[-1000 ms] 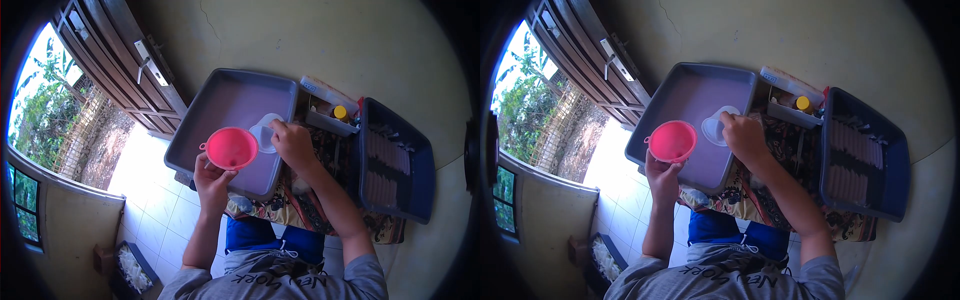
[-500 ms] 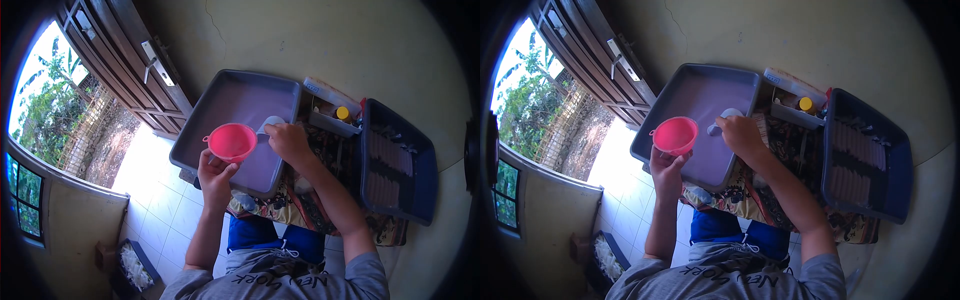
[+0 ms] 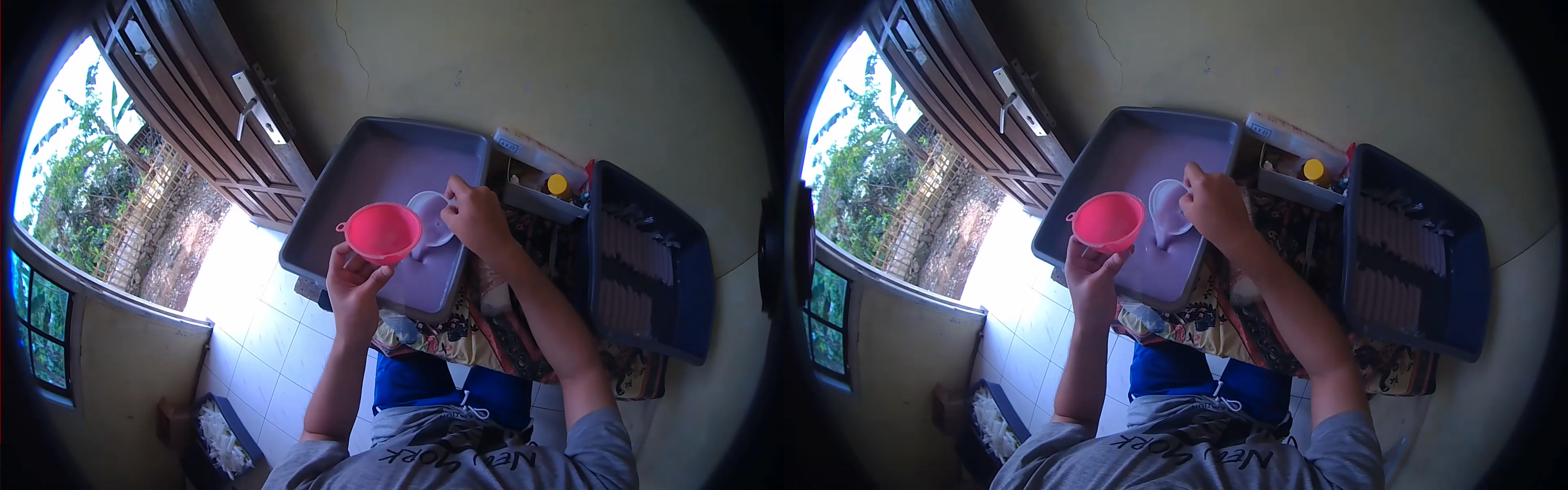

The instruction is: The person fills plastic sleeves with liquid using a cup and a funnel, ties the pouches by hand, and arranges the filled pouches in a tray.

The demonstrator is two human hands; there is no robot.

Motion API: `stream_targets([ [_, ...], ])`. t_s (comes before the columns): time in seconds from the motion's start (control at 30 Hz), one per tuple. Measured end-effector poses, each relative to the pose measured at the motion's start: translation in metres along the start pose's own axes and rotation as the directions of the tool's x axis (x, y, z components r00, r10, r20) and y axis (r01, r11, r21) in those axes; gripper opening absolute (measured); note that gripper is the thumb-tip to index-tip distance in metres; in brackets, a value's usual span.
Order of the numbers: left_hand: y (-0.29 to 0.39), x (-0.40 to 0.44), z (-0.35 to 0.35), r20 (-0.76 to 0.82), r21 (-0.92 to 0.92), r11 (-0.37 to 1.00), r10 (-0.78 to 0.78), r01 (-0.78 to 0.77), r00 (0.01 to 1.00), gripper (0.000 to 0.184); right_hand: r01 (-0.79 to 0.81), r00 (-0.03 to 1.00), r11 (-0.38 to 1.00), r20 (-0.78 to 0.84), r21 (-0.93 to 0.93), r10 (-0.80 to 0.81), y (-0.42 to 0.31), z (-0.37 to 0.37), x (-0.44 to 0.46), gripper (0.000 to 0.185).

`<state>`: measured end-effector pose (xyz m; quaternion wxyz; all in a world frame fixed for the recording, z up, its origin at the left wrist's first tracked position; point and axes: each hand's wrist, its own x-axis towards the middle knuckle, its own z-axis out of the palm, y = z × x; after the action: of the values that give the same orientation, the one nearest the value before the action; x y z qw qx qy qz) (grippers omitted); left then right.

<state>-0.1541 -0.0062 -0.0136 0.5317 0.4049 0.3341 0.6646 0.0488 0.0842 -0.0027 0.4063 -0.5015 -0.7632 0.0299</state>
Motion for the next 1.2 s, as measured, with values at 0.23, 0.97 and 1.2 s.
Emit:
stream_targets([
  [0.23,0.000,-0.001,0.001,0.004,0.004,1.000,-0.001,0.001,1.000,0.046,-0.393,0.918,0.772,0.165,0.500,0.360,-0.006,-0.014,0.006,0.012],
  [0.97,0.000,-0.014,0.020,0.081,-0.033,0.995,-0.086,0.089,0.993,0.038,-0.121,0.951,0.722,-0.131,0.681,0.282,-0.060,-0.053,0.020,0.013],
  [1.2,-0.001,-0.012,0.020,0.082,-0.032,0.995,-0.095,0.098,0.992,0.039,0.012,0.956,0.817,-0.246,0.577,0.160,-0.070,-0.048,0.017,0.015],
])
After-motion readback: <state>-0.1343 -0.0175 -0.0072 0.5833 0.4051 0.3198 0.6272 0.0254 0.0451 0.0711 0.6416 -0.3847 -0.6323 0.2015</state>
